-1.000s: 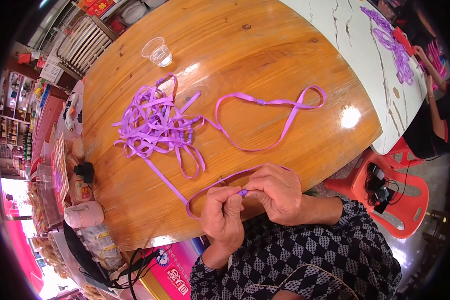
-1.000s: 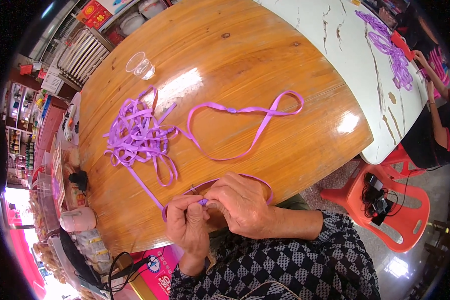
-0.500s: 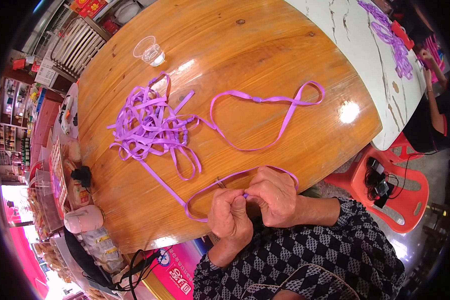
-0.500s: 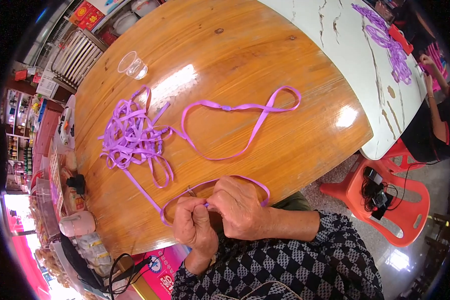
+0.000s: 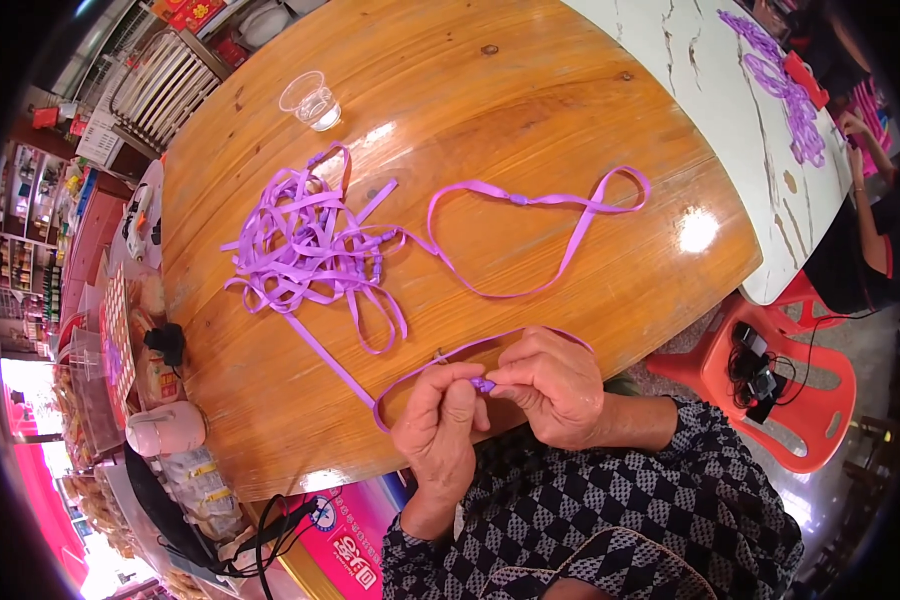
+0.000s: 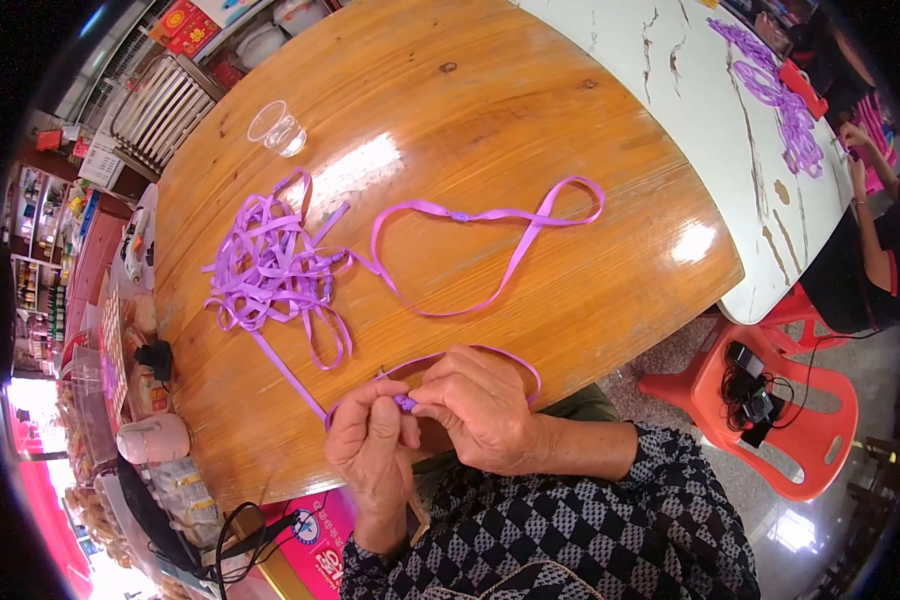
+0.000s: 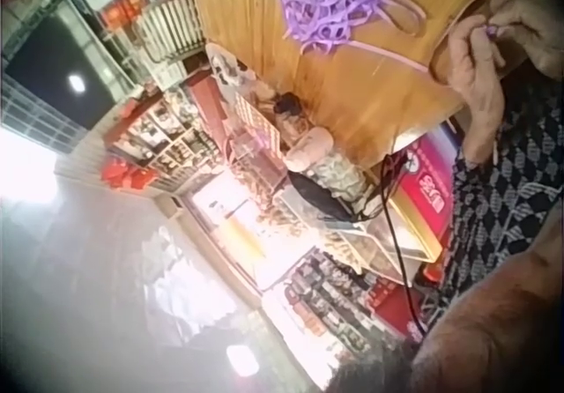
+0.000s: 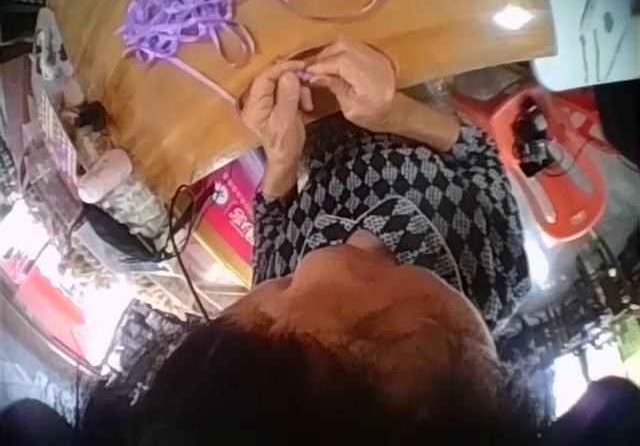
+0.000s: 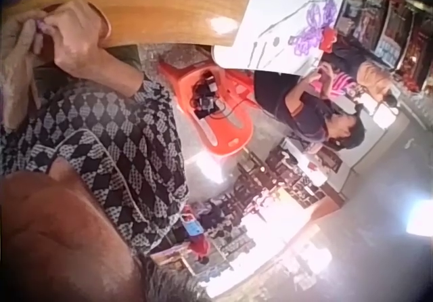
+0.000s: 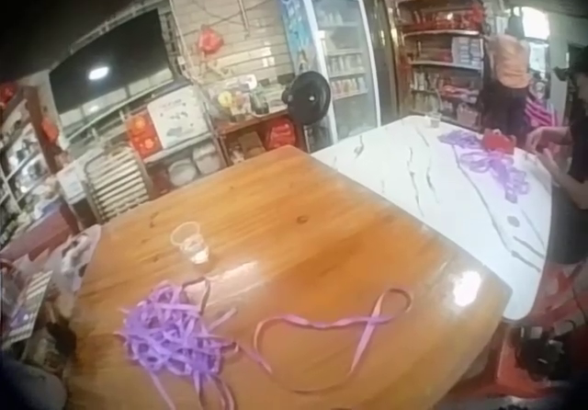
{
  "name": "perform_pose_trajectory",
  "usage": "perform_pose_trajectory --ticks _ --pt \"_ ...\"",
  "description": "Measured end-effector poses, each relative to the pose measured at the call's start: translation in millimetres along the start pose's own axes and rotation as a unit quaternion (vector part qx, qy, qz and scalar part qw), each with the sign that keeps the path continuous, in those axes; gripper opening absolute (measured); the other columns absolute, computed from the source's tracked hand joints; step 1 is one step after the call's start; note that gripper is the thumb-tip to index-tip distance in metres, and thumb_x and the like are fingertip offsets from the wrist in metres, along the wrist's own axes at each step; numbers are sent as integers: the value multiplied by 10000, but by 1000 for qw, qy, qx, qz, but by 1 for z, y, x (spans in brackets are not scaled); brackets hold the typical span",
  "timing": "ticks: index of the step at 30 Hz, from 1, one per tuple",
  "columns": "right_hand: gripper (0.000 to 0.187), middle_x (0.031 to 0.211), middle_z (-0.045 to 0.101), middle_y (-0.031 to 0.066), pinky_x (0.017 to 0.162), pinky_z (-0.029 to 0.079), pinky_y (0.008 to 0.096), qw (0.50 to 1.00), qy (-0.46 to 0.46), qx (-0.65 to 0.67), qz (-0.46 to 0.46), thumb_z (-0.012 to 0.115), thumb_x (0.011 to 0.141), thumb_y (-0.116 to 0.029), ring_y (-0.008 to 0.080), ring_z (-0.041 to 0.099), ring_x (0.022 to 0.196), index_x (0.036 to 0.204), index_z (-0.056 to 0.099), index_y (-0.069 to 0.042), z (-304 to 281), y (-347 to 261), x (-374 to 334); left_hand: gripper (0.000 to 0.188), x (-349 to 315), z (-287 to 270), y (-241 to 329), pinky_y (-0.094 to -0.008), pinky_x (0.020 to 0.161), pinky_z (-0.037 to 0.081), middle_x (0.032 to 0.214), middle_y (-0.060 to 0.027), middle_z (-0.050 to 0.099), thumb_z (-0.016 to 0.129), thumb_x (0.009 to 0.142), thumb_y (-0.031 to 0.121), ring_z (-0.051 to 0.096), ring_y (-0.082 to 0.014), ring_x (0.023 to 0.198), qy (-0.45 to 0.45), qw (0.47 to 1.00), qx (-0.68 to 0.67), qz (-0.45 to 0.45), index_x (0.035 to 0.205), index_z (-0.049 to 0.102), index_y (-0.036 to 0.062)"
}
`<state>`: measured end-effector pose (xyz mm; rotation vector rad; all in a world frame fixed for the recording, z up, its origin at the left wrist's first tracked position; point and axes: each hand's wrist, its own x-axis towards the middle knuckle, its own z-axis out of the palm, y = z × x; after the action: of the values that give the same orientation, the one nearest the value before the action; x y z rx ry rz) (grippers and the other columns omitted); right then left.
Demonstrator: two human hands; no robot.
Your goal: The person ties a series of small knots along the length of a purple ribbon by hand. They repeatedly pull the ribbon through loops to form each knot and stretch the segment taut before moving to the next.
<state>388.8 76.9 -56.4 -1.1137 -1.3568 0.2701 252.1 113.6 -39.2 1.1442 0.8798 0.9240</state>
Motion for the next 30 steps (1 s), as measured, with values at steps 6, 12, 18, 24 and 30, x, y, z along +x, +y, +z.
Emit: perform_pose_trajectory --ticks 6,12,18,24,30 --pt "133 733 565 117 478 390 301 1000 6 -2 -12 691 728 -35 227 516 556 816 601 7 -1 -2 0 200 1 2 4 -200 495 355 733 -74 573 589 872 126 440 -86 523 -9 997 -76 -25 949 564 -57" --pt "176 696 537 127 502 416 324 1000 -9 -18 0 690 682 -6 261 541 595 805 569 30 -4 -4 3 198 2 3 4 -206 495 364 735 -97 582 595 867 125 431 -95 510 -1 991 -121 -54 938 561 -57" --pt "129 722 558 111 471 388 300 1000 7 -14 1 692 730 -44 226 519 559 812 604 3 -2 -1 0 197 2 6 2 -207 494 367 730 -90 579 596 868 128 439 -96 512 5 991 -127 -46 934 560 -54" --pt "137 711 553 113 466 387 300 1000 11 -13 -10 698 726 -51 225 516 546 802 599 6 1 0 1 187 2 4 -4 -194 503 365 742 -69 567 587 877 122 453 -86 536 8 996 -89 -11 943 559 -51" --pt "146 698 549 110 461 384 299 1000 15 -14 -3 703 723 -57 224 509 538 802 597 7 4 0 -1 189 -3 6 -6 -184 505 358 752 -58 550 572 891 127 461 -77 558 10 998 -68 16 962 551 -46"
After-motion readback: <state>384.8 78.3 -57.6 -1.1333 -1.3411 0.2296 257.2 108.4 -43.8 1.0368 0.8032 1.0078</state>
